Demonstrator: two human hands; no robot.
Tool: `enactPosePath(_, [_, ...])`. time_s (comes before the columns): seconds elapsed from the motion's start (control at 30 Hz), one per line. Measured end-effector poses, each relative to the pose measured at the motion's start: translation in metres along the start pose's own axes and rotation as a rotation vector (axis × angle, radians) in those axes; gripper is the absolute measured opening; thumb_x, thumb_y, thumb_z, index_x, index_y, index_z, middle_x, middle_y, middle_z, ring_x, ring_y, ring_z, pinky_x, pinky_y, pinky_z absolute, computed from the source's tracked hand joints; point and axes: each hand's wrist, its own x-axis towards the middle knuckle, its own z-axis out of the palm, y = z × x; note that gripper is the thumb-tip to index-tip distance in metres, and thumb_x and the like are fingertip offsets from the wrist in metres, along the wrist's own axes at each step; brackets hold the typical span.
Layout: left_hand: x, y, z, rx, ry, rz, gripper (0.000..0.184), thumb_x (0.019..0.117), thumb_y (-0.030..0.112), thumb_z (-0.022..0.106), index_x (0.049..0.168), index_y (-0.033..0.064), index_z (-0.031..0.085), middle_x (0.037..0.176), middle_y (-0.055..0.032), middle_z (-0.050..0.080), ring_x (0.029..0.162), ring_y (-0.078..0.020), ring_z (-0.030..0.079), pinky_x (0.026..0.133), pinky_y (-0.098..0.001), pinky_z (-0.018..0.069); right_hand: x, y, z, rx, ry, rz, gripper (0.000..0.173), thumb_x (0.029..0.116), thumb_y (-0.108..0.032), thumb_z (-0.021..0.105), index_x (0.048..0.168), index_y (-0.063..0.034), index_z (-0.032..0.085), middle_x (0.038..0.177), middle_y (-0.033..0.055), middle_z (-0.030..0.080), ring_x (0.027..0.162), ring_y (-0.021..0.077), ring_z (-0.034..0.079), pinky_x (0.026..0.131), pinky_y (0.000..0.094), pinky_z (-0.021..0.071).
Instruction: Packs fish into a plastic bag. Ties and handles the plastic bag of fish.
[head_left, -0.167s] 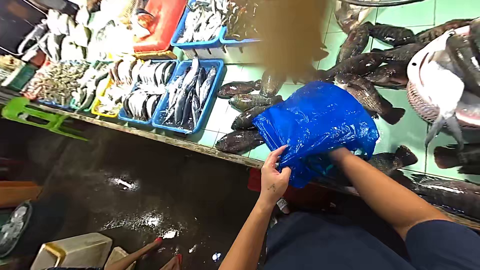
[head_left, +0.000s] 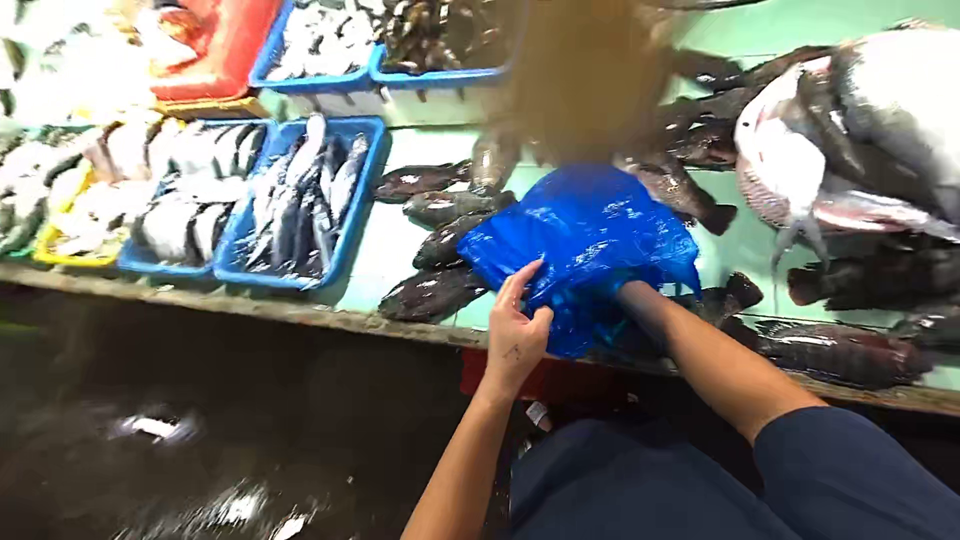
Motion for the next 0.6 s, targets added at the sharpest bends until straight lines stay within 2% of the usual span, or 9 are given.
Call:
enactPosePath(0.1, [0.008,-0.003,0.0,0.032,-0.066,0.016,0.064,0.0903,0.012,0.063,0.152,0.0227,0.048,0.14,-0.0024,0.062,0.116,-0.0138,0.066,0.093,-0.0416,0.0597,-0.014,0.039,0.02,-0.026,0.27,-0.338,0.028,0.0924,-0.026,0.072,0.102,0.0003,0.074,0.105,0.0259,0.071,0.104,0.0461,0.067,0.088,0.0689,0.0517])
enactPosePath(0.17, [0.003,-0.011,0.004,0.04,-0.049,0.051,0.078,0.0882,0.022,0.067,0.159,0.0235,0.035,0.138,-0.007,0.061,0.116,-0.0164,0.066,0.091,-0.0412,0.0603,-0.049,0.073,0.007,0.128,0.417,-0.563,0.02,0.0918,-0.019,0.068,0.107,-0.0078,0.075,0.103,0.0138,0.071,0.098,0.0316,0.069,0.087,0.0562,0.057])
enactPosePath(0.23, [-0.012,-0.02,0.009,0.106,0.016,0.157,0.088,0.0884,0.03,0.069,0.161,0.0115,0.024,0.143,-0.016,0.055,0.122,-0.0209,0.062,0.094,-0.0402,0.058,-0.079,0.12,-0.015,0.269,0.671,-0.697,0.019,0.0893,-0.009,0.063,0.103,-0.0088,0.077,0.096,0.0067,0.075,0.083,0.0193,0.072,0.076,0.0446,0.0615])
enactPosePath(0.27, [-0.02,-0.025,0.011,0.16,0.057,0.241,0.086,0.0908,0.031,0.068,0.16,0.0049,0.025,0.146,-0.0205,0.05,0.128,-0.0245,0.057,0.099,-0.0411,0.0551,-0.089,0.146,-0.033,0.247,0.836,-0.628,0.02,0.09,-0.008,0.063,0.104,-0.0086,0.077,0.097,0.0077,0.075,0.082,0.0201,0.072,0.074,0.0445,0.0621])
enactPosePath(0.3, [-0.029,-0.027,0.014,0.212,0.109,0.338,0.073,0.0942,0.028,0.067,0.154,0.0025,0.034,0.148,-0.0243,0.047,0.134,-0.0289,0.051,0.105,-0.0435,0.0511,-0.094,0.172,-0.057,0.171,0.973,-0.482,0.023,0.0915,-0.01,0.065,0.112,-0.0075,0.075,0.11,0.0129,0.073,0.095,0.0269,0.072,0.084,0.0502,0.0604])
enactPosePath(0.4, [-0.049,-0.017,0.027,0.386,0.224,0.449,0.031,0.0983,0.024,0.059,0.128,0.0292,0.068,0.155,-0.0259,0.038,0.146,-0.039,0.036,0.117,-0.054,0.036,-0.075,0.235,-0.133,0.037,1.148,0.007,0.065,0.0893,-0.032,0.072,0.148,-0.0111,0.054,0.154,0.0329,0.039,0.142,0.054,0.037,0.111,0.0724,0.0328])
enactPosePath(0.47, [-0.051,-0.01,0.038,0.599,0.204,0.333,0.035,0.0985,0.045,0.058,0.13,0.0342,0.069,0.159,-0.033,0.032,0.148,-0.0515,0.029,0.114,-0.0665,0.0309,-0.053,0.267,-0.166,0.067,1.039,0.176,0.085,0.087,-0.038,0.078,0.159,-0.0173,0.038,0.159,0.0406,0.024,0.144,0.0647,0.024,0.108,0.0822,0.0258])
enactPosePath(0.53, [-0.043,-0.011,0.044,0.768,0.183,0.158,0.044,0.0949,0.058,0.059,0.123,0.0285,0.074,0.155,-0.026,0.044,0.139,-0.0495,0.044,0.103,-0.0668,0.0413,-0.038,0.284,-0.182,0.081,0.982,0.171,0.088,0.0799,-0.024,0.085,0.157,-0.0167,0.041,0.15,0.0459,0.033,0.135,0.0697,0.033,0.101,0.0858,0.0313])
enactPosePath(0.6, [-0.025,-0.011,0.045,0.815,0.213,0.099,0.036,0.0922,0.048,0.067,0.108,0.0191,0.08,0.138,-0.0159,0.064,0.121,-0.0403,0.061,0.096,-0.057,0.0512,-0.045,0.282,-0.196,0.137,0.972,0.137,0.087,0.0783,-0.013,0.082,0.155,-0.0113,0.041,0.14,0.0464,0.043,0.125,0.0699,0.045,0.093,0.0865,0.0376])
